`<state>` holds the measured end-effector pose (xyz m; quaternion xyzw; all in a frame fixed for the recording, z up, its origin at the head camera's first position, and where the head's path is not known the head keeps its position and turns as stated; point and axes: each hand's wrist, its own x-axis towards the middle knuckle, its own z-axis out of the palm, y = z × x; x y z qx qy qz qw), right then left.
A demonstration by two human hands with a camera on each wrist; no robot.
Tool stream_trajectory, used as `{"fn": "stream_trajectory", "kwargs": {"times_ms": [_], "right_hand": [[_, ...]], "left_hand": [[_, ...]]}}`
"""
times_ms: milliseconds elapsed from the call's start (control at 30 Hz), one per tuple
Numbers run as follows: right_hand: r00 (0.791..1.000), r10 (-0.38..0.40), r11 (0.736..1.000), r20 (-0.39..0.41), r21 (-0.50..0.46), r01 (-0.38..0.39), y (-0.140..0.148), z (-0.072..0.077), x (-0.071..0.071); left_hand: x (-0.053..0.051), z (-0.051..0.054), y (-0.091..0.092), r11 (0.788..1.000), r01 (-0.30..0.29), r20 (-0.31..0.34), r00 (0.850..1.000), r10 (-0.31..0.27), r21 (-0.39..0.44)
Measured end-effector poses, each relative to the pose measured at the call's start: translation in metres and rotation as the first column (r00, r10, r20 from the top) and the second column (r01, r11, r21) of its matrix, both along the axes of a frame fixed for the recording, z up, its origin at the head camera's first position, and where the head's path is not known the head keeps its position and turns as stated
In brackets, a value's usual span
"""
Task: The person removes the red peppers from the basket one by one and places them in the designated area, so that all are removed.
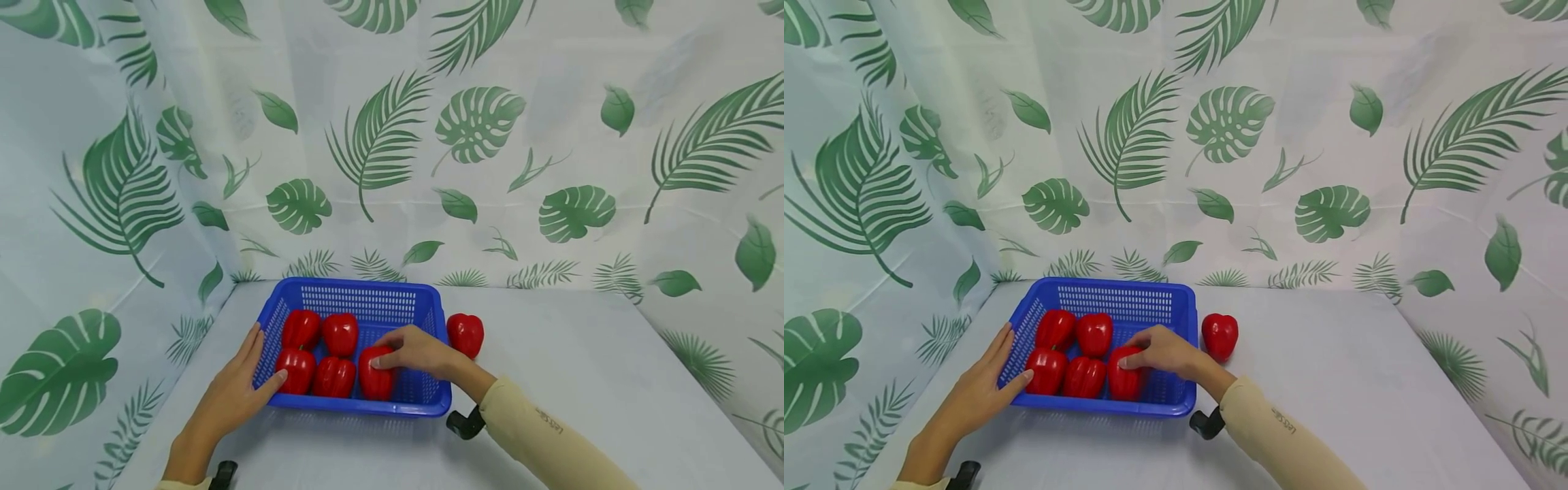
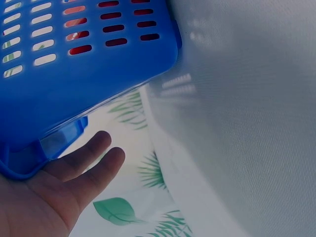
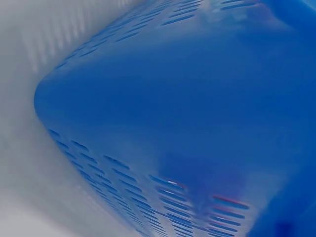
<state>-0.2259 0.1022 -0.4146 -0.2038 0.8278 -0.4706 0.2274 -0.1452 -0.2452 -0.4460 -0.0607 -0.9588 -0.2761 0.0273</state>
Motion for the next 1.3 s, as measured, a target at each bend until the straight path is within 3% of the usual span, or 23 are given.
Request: {"fn": "stream_trajectory", "kwargs": {"times_ms": [233,800,1067,1300], "right_hand": [[1.0,-0.01,1.0,-0.004,-0.03,0.01,0.002,0.003,-0.001],[0.998,-0.06,0.993,0.006,-0.098,0.06,0.024,0.027,-0.001],[0.996,-0.075,0.984,0.048,-0.156,0.082,0.039,0.038,-0.001],[0.991,-0.132,0.986,0.01,-0.101,0.132,0.052,0.046,0.002]], "left_hand": [[0.002,0.001,0.001,1.0,-0.009,0.021,1.0,0.009,-0.001],[0.002,0.002,0.002,1.0,-0.015,0.034,0.999,0.015,-0.006],[0.0,0.003,0.0,1.0,0.007,0.004,1.0,-0.007,0.004],[0.0,0.004,0.001,1.0,0.012,-0.008,1.0,-0.012,0.017]]}}
